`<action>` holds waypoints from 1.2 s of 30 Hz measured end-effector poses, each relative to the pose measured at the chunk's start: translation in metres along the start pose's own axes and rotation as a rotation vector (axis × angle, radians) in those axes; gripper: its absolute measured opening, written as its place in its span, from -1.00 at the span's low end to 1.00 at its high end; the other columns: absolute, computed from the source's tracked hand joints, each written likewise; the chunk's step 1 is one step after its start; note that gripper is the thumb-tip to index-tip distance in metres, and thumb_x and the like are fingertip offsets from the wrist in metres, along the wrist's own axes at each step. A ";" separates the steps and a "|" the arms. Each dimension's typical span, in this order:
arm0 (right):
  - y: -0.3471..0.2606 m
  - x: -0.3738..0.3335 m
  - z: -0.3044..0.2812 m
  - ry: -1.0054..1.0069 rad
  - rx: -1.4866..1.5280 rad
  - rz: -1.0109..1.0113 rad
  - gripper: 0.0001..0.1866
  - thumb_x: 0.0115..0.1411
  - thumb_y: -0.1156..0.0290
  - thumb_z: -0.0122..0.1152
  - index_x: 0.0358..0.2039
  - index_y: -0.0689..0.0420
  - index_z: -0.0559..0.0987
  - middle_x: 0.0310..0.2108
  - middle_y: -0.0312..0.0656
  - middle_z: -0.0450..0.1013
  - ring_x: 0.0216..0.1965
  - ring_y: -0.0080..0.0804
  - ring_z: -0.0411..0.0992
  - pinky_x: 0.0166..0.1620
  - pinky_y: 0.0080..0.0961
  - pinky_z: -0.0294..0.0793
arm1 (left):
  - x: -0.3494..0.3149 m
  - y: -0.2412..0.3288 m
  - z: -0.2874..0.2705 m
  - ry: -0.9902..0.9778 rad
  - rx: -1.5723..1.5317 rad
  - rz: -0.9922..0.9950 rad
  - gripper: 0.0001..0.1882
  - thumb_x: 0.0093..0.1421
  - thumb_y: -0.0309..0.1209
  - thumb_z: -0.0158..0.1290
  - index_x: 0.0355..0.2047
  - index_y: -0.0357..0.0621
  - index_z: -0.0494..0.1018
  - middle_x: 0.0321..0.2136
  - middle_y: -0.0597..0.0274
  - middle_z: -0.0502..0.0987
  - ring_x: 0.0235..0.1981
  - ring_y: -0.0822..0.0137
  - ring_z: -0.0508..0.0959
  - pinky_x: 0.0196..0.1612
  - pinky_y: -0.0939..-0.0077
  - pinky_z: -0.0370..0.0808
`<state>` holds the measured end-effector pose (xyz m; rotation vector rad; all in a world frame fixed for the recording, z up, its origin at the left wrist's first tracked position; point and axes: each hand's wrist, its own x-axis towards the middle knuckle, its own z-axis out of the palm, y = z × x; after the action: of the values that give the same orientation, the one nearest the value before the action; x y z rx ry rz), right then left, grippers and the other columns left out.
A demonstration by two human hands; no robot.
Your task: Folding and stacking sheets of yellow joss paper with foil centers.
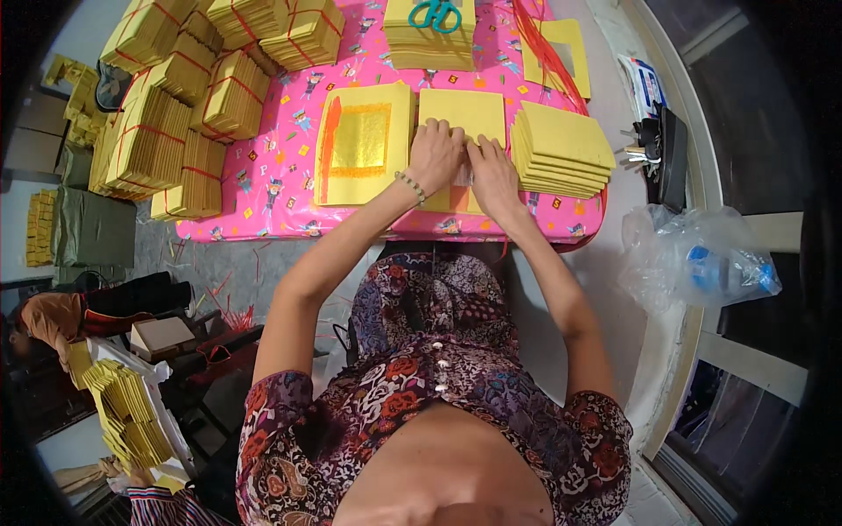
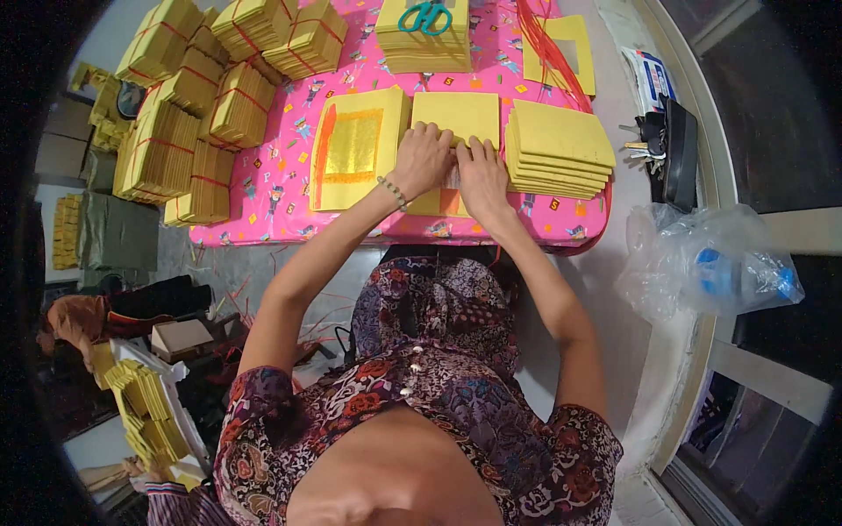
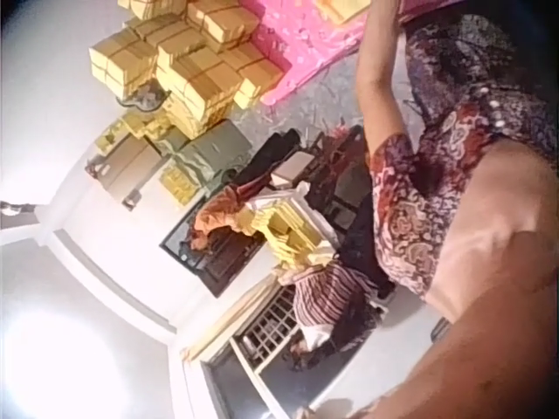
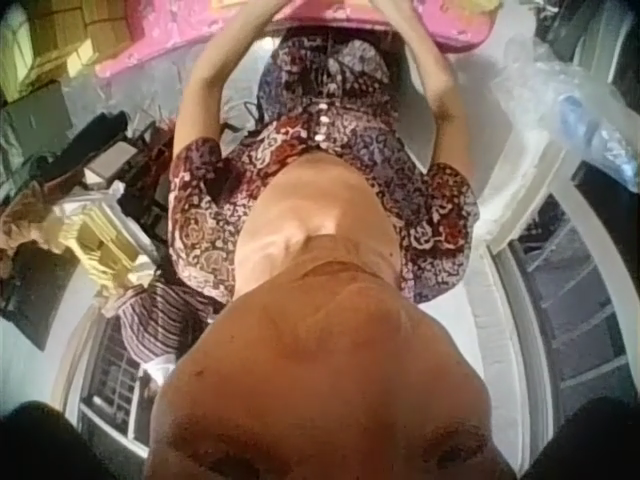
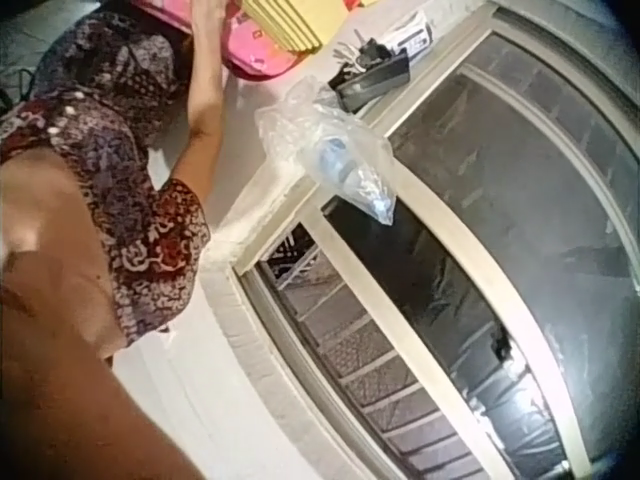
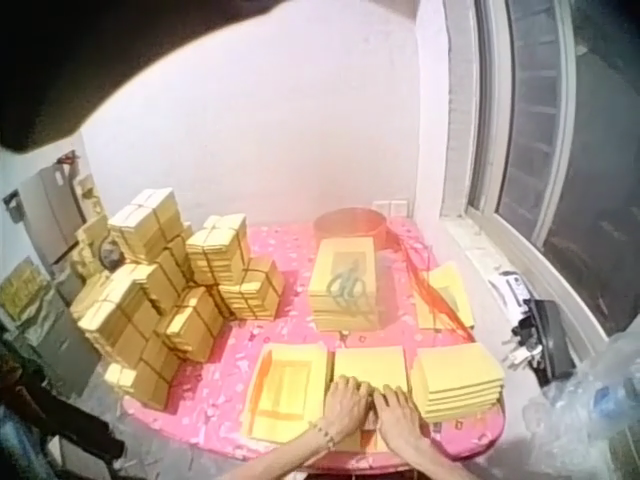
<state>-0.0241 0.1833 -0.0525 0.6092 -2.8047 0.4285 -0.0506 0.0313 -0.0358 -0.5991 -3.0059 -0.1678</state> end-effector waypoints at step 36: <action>-0.005 -0.003 -0.088 0.246 1.528 0.373 -0.83 0.31 0.43 0.09 -0.19 0.26 0.55 -0.33 -0.25 0.55 -0.41 -0.64 0.48 -0.33 -0.62 0.51 | 0.030 -0.055 -0.099 0.306 -0.809 0.100 -0.49 0.20 -0.20 0.13 0.04 -0.31 0.40 -0.19 0.02 0.53 -0.18 0.14 0.53 -0.06 0.25 0.46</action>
<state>-0.0045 0.2090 0.0293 0.1585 -1.8362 2.4897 -0.0942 -0.0195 0.0602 -0.6788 -2.5103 -1.3578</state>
